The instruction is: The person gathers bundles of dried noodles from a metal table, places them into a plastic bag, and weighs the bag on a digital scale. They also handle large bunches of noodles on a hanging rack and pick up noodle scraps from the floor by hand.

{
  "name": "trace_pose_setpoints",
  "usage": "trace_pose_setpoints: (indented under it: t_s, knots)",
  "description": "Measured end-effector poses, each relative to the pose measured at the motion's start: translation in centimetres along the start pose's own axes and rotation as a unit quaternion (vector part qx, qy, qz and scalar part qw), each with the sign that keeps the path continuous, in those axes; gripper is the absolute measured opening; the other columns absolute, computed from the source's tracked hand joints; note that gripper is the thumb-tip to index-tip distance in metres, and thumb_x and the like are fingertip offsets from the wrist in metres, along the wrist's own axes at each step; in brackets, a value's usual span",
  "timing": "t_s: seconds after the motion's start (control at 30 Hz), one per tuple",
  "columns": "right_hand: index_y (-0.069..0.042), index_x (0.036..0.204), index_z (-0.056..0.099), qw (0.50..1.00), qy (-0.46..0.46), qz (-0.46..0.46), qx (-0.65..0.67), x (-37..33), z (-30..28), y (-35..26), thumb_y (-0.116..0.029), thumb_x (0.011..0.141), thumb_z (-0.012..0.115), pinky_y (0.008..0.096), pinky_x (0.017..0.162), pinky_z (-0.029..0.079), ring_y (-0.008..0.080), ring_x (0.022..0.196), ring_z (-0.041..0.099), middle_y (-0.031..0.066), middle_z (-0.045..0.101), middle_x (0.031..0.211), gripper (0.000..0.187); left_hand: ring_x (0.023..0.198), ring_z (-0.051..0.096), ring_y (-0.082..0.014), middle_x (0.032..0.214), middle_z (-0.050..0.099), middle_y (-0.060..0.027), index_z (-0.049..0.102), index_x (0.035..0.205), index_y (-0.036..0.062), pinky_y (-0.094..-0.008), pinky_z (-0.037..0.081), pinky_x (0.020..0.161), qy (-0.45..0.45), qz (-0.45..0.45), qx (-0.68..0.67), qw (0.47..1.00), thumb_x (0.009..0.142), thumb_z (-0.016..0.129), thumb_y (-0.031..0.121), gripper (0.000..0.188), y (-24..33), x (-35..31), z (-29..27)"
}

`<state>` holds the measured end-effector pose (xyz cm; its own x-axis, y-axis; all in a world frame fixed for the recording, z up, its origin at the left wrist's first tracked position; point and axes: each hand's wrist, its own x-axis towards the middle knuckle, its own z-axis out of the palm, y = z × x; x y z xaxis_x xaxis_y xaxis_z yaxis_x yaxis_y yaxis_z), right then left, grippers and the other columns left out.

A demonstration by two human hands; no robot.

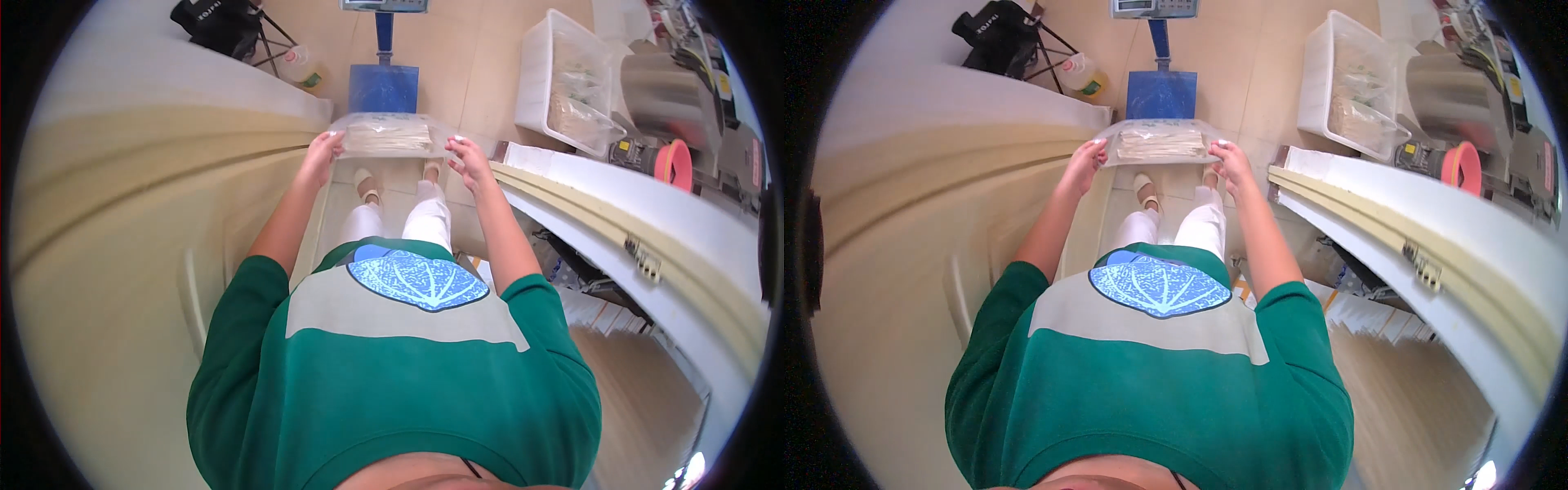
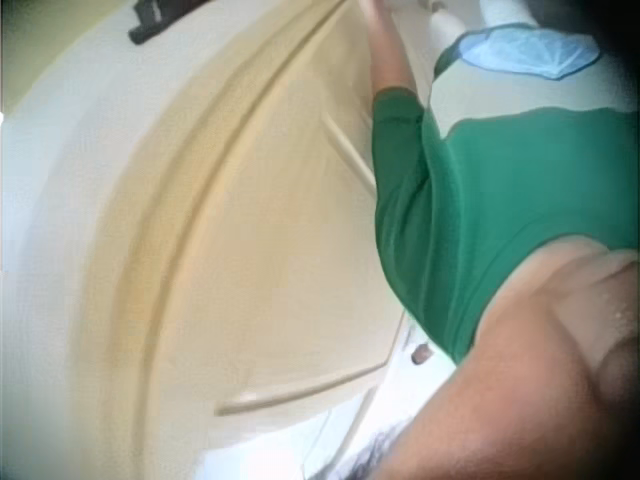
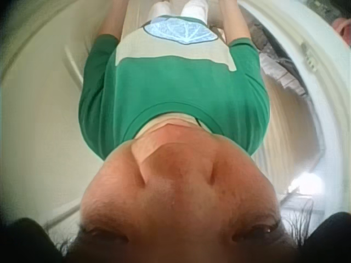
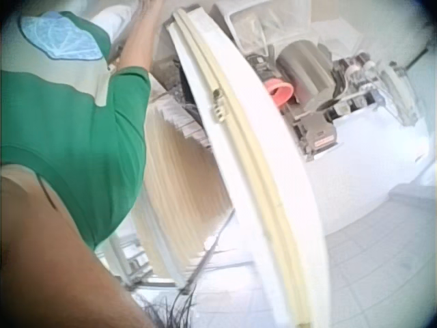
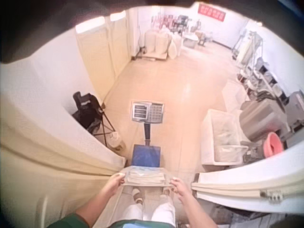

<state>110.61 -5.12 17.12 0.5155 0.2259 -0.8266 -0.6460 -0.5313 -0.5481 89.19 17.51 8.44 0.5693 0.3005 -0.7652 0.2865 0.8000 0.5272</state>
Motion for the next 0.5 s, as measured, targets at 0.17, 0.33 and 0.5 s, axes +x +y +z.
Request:
trace_pose_setpoints:
  t_s: [0.17, 0.33, 0.5]
  knots:
    - [-0.009, 0.100, 0.055, 0.996, 0.000, 0.082, 0.030, 13.6, 1.5, -2.3, -0.012, 0.084, 0.056, 0.0286, 0.067, 0.045, 0.0124, 0.087, 0.052, 0.0022, 0.057, 0.092, 0.016, 0.058, 0.044, -0.0037, 0.065, 0.047, 0.0061, 0.051, 0.079, 0.0132, -0.0174, 0.031, 0.053, 0.032, -0.029, 0.012, 0.999, 0.083, 0.062, 0.025, 0.016, 1.2, 13.6, -0.5]
    - [-0.009, 0.101, 0.054, 0.993, -0.016, 0.114, -0.016, 22.2, 3.3, -2.8, -0.010, 0.085, 0.055, 0.0221, 0.058, 0.046, 0.0121, 0.073, 0.053, 0.0029, 0.057, 0.090, 0.017, 0.056, 0.042, -0.0028, 0.064, 0.046, 0.0068, 0.051, 0.080, 0.0141, -0.0167, 0.030, 0.052, 0.157, -0.064, 0.030, 0.985, 0.081, 0.064, 0.027, 0.018, -1.1, 23.4, -1.9]
    - [-0.010, 0.102, 0.054, 0.986, -0.017, 0.158, -0.039, 30.3, 5.0, -4.3, -0.010, 0.084, 0.055, 0.0229, 0.059, 0.046, 0.0111, 0.075, 0.053, 0.0022, 0.057, 0.090, 0.018, 0.057, 0.043, -0.0031, 0.067, 0.048, 0.0059, 0.051, 0.082, 0.0129, -0.0181, 0.032, 0.054, 0.153, -0.083, 0.074, 0.982, 0.080, 0.065, 0.028, 0.020, -0.1, 31.8, -3.0]
